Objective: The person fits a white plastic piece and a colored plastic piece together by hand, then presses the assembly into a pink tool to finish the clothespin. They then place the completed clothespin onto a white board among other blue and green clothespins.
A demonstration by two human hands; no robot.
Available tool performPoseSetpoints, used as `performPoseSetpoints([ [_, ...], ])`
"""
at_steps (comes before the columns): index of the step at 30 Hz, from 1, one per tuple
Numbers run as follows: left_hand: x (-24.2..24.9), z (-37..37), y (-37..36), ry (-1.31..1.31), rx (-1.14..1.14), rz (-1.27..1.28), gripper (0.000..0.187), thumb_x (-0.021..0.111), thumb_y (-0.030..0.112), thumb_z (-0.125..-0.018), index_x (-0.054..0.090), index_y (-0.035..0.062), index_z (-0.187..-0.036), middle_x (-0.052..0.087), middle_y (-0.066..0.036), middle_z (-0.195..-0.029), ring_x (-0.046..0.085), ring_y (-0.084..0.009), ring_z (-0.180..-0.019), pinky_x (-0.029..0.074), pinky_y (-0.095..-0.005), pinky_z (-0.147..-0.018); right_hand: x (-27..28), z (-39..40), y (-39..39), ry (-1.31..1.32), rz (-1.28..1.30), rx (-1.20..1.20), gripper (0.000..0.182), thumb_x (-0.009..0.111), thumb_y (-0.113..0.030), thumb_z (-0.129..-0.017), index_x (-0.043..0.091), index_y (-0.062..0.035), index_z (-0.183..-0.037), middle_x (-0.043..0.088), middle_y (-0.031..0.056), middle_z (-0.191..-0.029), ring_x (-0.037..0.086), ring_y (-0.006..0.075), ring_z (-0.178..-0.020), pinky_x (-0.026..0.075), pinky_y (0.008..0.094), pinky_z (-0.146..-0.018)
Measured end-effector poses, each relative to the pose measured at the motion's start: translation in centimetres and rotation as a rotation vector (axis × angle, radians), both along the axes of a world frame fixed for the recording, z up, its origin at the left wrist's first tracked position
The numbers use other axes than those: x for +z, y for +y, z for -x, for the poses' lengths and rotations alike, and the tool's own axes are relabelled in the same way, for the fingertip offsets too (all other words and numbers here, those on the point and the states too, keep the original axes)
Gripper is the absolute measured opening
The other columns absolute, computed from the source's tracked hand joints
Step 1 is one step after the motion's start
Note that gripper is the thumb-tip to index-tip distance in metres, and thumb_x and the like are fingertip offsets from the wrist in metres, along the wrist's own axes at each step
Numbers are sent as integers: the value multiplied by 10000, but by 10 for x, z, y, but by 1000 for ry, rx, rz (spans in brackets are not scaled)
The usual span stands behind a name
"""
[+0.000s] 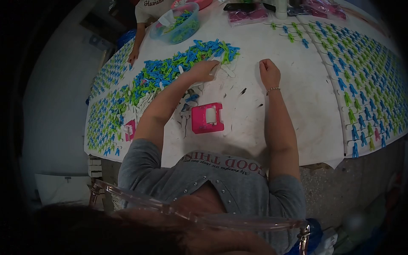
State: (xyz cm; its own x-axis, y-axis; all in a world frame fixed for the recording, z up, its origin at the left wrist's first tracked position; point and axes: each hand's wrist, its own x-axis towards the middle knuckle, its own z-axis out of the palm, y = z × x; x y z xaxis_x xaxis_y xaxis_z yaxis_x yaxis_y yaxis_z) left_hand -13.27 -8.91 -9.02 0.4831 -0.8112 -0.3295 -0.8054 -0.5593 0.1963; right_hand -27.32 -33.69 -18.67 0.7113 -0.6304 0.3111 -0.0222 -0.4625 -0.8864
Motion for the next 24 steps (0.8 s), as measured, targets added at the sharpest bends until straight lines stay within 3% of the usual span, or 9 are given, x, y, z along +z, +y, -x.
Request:
performPoseSetpoints([
  [2, -6, 1, 8, 38, 64, 21, 919, 736, 252, -641, 300, 26, -1417, 437, -238, -1336, 461, -369, -1210, 388, -385, -1003, 0, 0, 0, 21, 35, -5, 205, 589, -255, -894, 647, -60, -922, 646, 21, -705, 583, 113, -627, 461, 266, -616],
  [4, -27, -11, 13, -139, -40, 314, 928, 757, 284, -637, 306, -19, -1389, 460, -244, -1318, 464, -372, -1211, 391, -415, -1003, 1, 1, 1, 15, 28, -1, 205, 590, -255, -895, 647, -60, -922, 645, 21, -704, 583, 113, -627, 460, 265, -615],
  [9, -32, -38, -12, -95, -5, 168, 1010, 798, 348, -616, 288, -50, -1392, 424, -270, -1328, 436, -377, -1225, 356, -390, -1029, -1, -1, -2, 2, 5, -3, 206, 591, -257, -895, 647, -61, -923, 647, 23, -706, 587, 113, -630, 458, 263, -610],
  [11, -27, -42, -16, -98, -36, 142, 1023, 817, 364, -600, 305, -57, -1378, 434, -269, -1314, 445, -379, -1211, 358, -400, -1023, -4, -2, -2, -52, -6, -2, 200, 585, -268, -882, 653, -80, -894, 654, 66, -712, 611, 197, -623, 472, 316, -598],
  [14, -20, -42, -10, -67, -36, 69, 1019, 844, 375, -565, 348, -53, -1346, 466, -254, -1257, 477, -359, -1167, 376, -392, -998, 0, -1, -1, -19, -7, 2, 198, 586, -266, -882, 652, -80, -893, 656, 69, -717, 613, 197, -625, 472, 317, -597],
  [16, -34, -43, 0, 31, 27, 309, 843, 833, 417, -561, 503, -25, -1198, 568, -209, -1099, 560, -338, -1042, 443, -395, -885, 0, -3, -2, -7, 16, -9, 197, 586, -265, -882, 652, -80, -893, 656, 69, -717, 613, 197, -625, 472, 319, -596],
  [17, -39, -45, 3, 31, 29, 307, 843, 833, 417, -561, 503, -25, -1198, 568, -209, -1099, 560, -338, -1042, 443, -395, -885, 0, -3, -2, 6, 42, -19, 197, 585, -265, -883, 652, -80, -893, 656, 70, -717, 614, 197, -625, 472, 320, -595],
  [19, -41, -38, 8, 192, 112, 316, 631, 817, 406, -596, 578, 14, -1030, 585, -168, -976, 578, -313, -934, 457, -383, -788, -1, -3, -2, 2, 34, -18, 197, 586, -265, -882, 653, -80, -894, 655, 69, -716, 613, 197, -625, 473, 321, -597],
  [24, -39, -10, 19, 7, 12, 299, 475, 782, 382, -685, 557, 31, -913, 536, -132, -856, 531, -284, -811, 427, -379, -737, 2, -1, -1, -3, 19, -16, 198, 589, -266, -882, 654, -80, -895, 655, 66, -716, 611, 194, -623, 473, 320, -602],
])
